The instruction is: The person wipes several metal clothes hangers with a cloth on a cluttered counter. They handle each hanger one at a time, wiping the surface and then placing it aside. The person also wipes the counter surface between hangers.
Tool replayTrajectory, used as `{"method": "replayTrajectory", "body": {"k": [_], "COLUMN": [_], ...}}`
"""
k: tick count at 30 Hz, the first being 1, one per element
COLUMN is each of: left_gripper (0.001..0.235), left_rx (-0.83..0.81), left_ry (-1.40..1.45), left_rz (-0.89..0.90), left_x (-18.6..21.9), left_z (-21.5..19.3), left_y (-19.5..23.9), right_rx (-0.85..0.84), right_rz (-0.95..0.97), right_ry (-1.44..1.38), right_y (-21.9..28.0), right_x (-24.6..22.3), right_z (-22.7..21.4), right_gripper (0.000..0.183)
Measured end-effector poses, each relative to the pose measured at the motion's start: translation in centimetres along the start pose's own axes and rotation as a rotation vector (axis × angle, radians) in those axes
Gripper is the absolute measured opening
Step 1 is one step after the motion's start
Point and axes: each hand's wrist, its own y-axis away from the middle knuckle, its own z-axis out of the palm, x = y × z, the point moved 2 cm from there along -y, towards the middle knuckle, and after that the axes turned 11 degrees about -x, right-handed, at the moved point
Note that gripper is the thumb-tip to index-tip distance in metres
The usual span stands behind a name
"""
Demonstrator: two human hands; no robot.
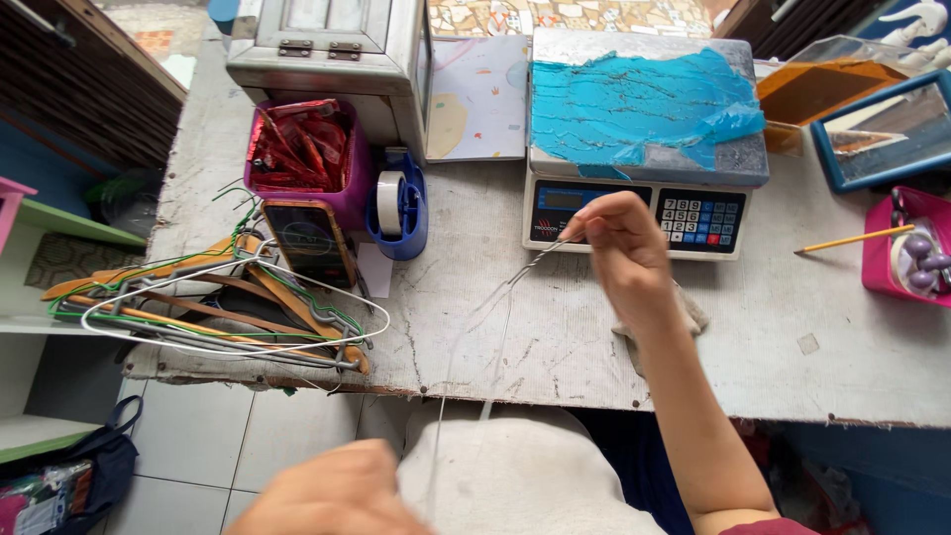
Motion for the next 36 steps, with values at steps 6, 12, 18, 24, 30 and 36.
{"method": "replayTrajectory", "body": {"k": [6,12,18,24,30,36], "left_gripper": [0.038,0.036,0.018,0.014,0.002,0.002], "left_rx": [0.167,0.171,0.35,0.453,0.488,0.524], "left_ry": [-0.087,-0.222,-0.728,-0.706,-0.792,-0.928], "left_rz": [-0.458,-0.827,-0.75,-0.705,-0.745,-0.827], "left_x": [-7.1,-15.9,-21.2,-24.7,-27.5,-27.8], "left_z": [4.9,9.1,12.6,11.0,8.9,8.8], "left_y": [-4.9,-1.7,1.1,1.6,1.6,2.5], "right_rx": [-0.178,-0.048,-0.081,-0.248,-0.132,-0.221], "right_rz": [-0.134,0.039,0.163,0.017,0.292,0.281], "right_ry": [-0.159,-0.128,0.512,1.081,1.469,1.342], "right_y": [-0.8,3.3,6.4,7.9,12.3,14.1], "right_x": [7.6,9.7,9.1,9.0,9.7,10.7], "right_z": [-0.1,-3.3,-6.0,-9.1,-13.8,-16.5], "right_gripper": [0.012,0.01,0.014,0.028,0.068,0.094]}}
